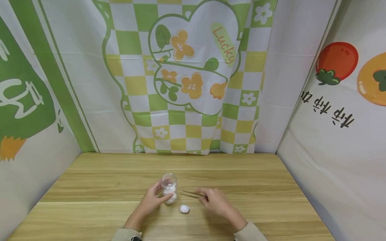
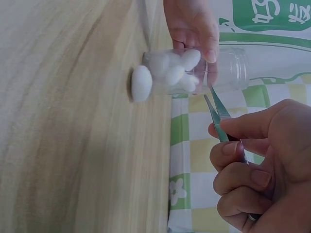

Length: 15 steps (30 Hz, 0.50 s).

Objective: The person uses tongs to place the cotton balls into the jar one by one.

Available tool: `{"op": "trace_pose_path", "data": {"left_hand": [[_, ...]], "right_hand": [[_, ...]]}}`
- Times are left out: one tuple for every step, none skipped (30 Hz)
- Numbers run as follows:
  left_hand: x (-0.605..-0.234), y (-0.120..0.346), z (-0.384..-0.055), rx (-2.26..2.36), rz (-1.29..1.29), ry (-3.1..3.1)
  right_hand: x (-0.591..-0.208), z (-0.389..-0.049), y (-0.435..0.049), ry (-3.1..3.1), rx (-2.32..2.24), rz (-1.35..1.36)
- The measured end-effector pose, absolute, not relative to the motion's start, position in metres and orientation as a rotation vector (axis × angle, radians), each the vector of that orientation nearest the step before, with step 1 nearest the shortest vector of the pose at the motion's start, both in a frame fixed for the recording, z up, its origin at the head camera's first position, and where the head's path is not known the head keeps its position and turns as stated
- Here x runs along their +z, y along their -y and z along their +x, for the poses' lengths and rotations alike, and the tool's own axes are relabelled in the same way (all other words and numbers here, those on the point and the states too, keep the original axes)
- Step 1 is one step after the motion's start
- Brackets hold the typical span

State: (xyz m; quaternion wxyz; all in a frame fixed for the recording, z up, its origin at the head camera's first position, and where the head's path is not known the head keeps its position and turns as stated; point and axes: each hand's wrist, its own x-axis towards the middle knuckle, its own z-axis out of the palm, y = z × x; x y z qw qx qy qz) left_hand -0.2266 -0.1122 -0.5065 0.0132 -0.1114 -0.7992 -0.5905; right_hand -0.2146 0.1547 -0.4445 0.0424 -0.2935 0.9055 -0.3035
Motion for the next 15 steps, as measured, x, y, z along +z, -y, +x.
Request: {"op": "trace_pose_path", "data": {"left_hand": [[-0.5068,0.1123,-0.2267,-1.836,-0.347,2.491],[-0.5071,0.1123,-0.2268,-1.835,-0.347,2.491],[-0.5073,0.1123,-0.2269,-1.833,-0.349,2.492],[-0.5075,0.1123,-0.227,-1.833,-0.35,2.492],[-0.5076,0.1123,-0.2269,-1.835,-0.349,2.493],[-0.5077,0.1123,-0.2268,-1.835,-0.351,2.492],[-0.5076,0.1124,-0.2269,-1.837,-0.353,2.49],[-0.5075,0.1124,-0.2271,-1.839,-0.354,2.488],[-0.5074,0.1124,-0.2271,-1.839,-0.355,2.486],[-0.5074,0.1123,-0.2272,-1.839,-0.354,2.485],[-0.5074,0.1123,-0.2273,-1.838,-0.353,2.484],[-0.5073,0.1123,-0.2273,-1.838,-0.352,2.484],[-0.5072,0.1123,-0.2273,-1.84,-0.349,2.484],[-0.5072,0.1123,-0.2272,-1.84,-0.346,2.485],[-0.5071,0.1123,-0.2271,-1.839,-0.345,2.486]], "right_hand": [[-0.4452,-0.2147,-0.1548,-2.775,-0.925,-0.905],[-0.4459,-0.2147,-0.1549,-2.777,-0.923,-0.91],[-0.4467,-0.2145,-0.1551,-2.777,-0.92,-0.911],[-0.4473,-0.2144,-0.1554,-2.772,-0.919,-0.91],[-0.448,-0.2143,-0.1555,-2.766,-0.922,-0.907],[-0.4484,-0.214,-0.1556,-2.758,-0.926,-0.905],[-0.449,-0.2138,-0.1558,-2.749,-0.931,-0.899],[-0.4495,-0.2135,-0.1558,-2.741,-0.934,-0.888],[-0.45,-0.2134,-0.1558,-2.733,-0.938,-0.88],[-0.4507,-0.2134,-0.1559,-2.727,-0.939,-0.875],[-0.4513,-0.2135,-0.156,-2.725,-0.938,-0.874],[-0.4521,-0.2136,-0.1561,-2.724,-0.934,-0.876],[-0.4528,-0.2137,-0.1564,-2.726,-0.928,-0.877],[-0.4534,-0.2138,-0.1567,-2.726,-0.923,-0.881],[-0.4541,-0.2138,-0.157,-2.724,-0.922,-0.884]]}}
